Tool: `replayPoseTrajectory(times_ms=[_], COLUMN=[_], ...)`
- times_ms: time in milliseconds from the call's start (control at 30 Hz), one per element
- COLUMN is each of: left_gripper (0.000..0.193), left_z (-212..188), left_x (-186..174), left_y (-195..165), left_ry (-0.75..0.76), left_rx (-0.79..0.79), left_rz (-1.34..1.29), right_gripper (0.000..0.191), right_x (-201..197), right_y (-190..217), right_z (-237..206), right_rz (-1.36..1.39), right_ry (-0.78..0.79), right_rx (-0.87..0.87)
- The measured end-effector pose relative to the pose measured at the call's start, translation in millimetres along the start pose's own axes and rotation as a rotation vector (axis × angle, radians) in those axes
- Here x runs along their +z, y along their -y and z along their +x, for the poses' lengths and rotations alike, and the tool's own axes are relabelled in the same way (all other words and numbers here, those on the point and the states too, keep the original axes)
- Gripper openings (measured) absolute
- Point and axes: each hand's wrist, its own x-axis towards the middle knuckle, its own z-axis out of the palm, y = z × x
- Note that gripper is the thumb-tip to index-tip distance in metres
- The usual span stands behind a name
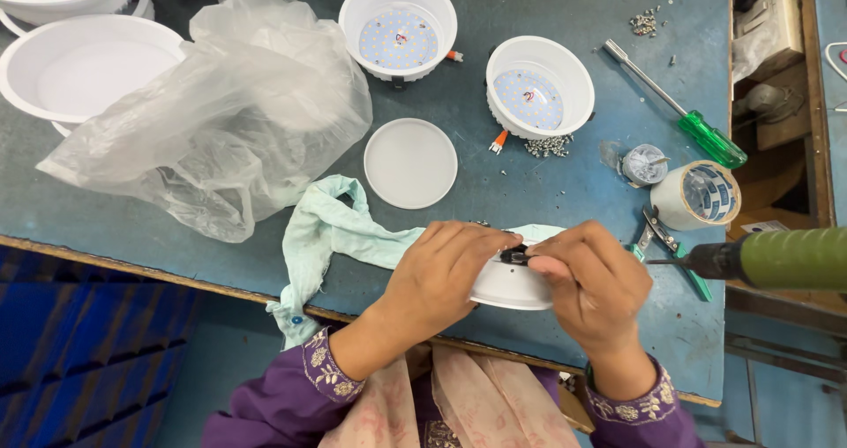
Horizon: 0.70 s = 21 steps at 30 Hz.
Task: The person assembles LED light fixtures by attaching black mounting brackets to white circular housings. They use a green electric screwdriver to secure screws, then place the completed units aside. The person also wipes the housings with a cloth and handles multiple units sequentially.
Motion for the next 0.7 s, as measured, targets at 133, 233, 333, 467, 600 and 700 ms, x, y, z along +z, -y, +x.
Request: replayPoseTrajectory(times_ms=[133, 233, 333, 467, 600, 700], left_gripper=[0.065, 0.063, 0.062, 0.061, 0.057, 0.052], left_z=[-0.7, -0.2, -0.7, -2.7, -3.1, -3.1], left_x=[-2.7, -2.8, -3.3, -5.3, -5.8, -5.0], left_y=[3.3, 5.1, 5.2, 4.7, 4.5, 3.7], left_ry=[-0.004, -0.018, -0.028, -0.027, -0.033, -0.063], left_rx=[-0.006, -0.005, 0.020, 0.046, 0.046, 0.051], left_rz=[-0.017, -0.015, -0.037, -0.054, -0.065, -0.059], right_gripper=[0.024, 0.028, 0.031, 0.036, 0.039, 0.039], right_x=[10.3, 15.0, 17.1, 18.1, 19.2, 20.3], right_y=[-4.3, -7.0, -7.5, -6.8, -7.8, -8.4], right_z=[3.6, 3.3, -0.2, -7.0, -10.2, -11.5], right_rz=[0.068, 0.092, 0.095, 0.115, 0.122, 0.134], right_ry=[-0.005, -0.032, -0.076, -0.098, -0.102, -0.105], right_rx=[-0.014, -0.029, -0.051, -0.067, -0.068, -0.080])
